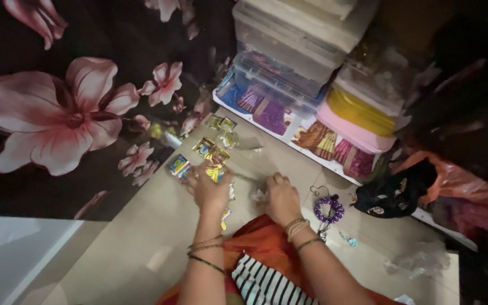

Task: The person organizes items within a cabinet by removing containers, sorting through small packets, handling decorative floral accessories and clothing, and placing them back into the drawers and shelves.

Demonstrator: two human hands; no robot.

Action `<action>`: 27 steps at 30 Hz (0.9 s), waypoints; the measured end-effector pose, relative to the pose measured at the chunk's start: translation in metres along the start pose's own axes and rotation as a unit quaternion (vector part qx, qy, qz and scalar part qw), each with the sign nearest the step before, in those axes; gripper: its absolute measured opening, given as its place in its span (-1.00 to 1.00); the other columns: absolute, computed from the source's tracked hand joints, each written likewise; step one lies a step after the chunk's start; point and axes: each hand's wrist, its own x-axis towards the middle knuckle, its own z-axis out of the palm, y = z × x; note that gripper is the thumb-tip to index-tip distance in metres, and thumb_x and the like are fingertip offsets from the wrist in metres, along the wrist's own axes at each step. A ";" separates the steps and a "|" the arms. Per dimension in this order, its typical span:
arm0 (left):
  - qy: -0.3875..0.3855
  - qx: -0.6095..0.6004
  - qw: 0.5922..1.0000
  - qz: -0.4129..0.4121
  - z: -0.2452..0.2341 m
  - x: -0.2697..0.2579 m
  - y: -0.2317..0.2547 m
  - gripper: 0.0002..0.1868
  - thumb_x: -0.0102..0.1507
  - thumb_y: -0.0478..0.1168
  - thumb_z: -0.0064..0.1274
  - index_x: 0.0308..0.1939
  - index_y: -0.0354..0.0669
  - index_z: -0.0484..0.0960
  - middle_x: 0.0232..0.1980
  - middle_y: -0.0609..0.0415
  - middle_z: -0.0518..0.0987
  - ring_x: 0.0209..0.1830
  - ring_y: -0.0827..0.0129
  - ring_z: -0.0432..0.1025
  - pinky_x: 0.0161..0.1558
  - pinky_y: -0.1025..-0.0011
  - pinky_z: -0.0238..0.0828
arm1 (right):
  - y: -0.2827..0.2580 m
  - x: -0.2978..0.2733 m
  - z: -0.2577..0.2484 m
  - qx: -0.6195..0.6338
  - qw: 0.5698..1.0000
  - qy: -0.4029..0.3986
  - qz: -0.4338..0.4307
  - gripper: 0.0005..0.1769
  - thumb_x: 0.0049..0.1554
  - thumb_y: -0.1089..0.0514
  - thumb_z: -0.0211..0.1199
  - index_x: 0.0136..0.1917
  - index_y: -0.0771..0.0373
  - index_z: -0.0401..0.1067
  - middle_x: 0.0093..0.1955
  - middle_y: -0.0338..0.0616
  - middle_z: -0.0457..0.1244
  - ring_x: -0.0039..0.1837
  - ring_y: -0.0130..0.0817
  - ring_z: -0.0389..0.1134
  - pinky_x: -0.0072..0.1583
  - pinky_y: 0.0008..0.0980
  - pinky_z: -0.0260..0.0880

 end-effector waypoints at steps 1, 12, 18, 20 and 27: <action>-0.013 -0.002 1.000 0.016 0.006 -0.004 0.006 -0.23 0.03 0.11 0.37 0.27 0.05 0.46 0.49 -0.29 0.11 0.48 -0.23 -0.08 0.37 -0.09 -0.05 | -0.001 -0.001 0.000 -0.016 0.999 -0.004 0.036 -0.40 -0.13 0.12 0.45 0.18 0.20 0.36 0.23 -0.04 0.19 0.26 -0.04 0.24 0.13 0.01 0.37; -0.280 0.072 0.957 0.028 0.058 -0.032 0.006 -0.40 0.17 0.12 0.28 0.19 -0.09 0.58 0.10 -0.14 0.62 0.12 0.00 0.52 0.12 0.16 0.45 | 0.038 -0.013 0.013 0.145 0.988 0.039 0.022 -0.38 -0.20 0.14 0.57 0.10 0.24 0.39 0.03 0.07 0.32 0.11 0.06 0.36 0.11 -0.12 0.42; -0.266 -0.399 0.876 0.040 0.065 -0.033 0.026 -0.45 0.30 0.01 0.07 0.28 -0.18 0.41 0.01 -0.01 0.63 -0.04 0.33 0.52 0.06 0.42 0.41 | 0.068 0.000 -0.025 0.522 0.793 0.270 0.164 -0.75 0.09 0.30 0.33 -0.01 0.26 0.30 -0.16 -0.16 0.28 -0.17 -0.46 0.33 -0.15 -0.47 0.40; -0.279 -0.416 0.864 0.051 0.064 -0.038 0.032 -0.48 0.31 -0.03 0.07 0.28 -0.20 0.42 0.01 0.02 0.63 0.01 0.38 0.50 0.11 0.45 0.39 | 0.077 0.015 -0.057 0.542 0.729 0.399 0.122 -0.66 0.17 0.33 0.23 0.17 0.21 0.22 -0.01 -0.25 0.24 -0.14 -0.52 0.26 -0.21 -0.53 0.27; -0.270 -0.428 0.862 0.038 0.071 -0.037 0.027 -0.52 0.28 -0.16 0.16 0.24 -0.26 0.49 0.03 0.04 0.61 0.05 0.43 0.46 0.13 0.49 0.35 | 0.144 0.120 -0.107 0.444 0.675 0.538 0.238 -0.63 0.37 0.19 0.35 0.16 0.66 0.46 -0.03 0.26 0.33 -0.21 -0.29 0.23 -0.09 -0.29 0.25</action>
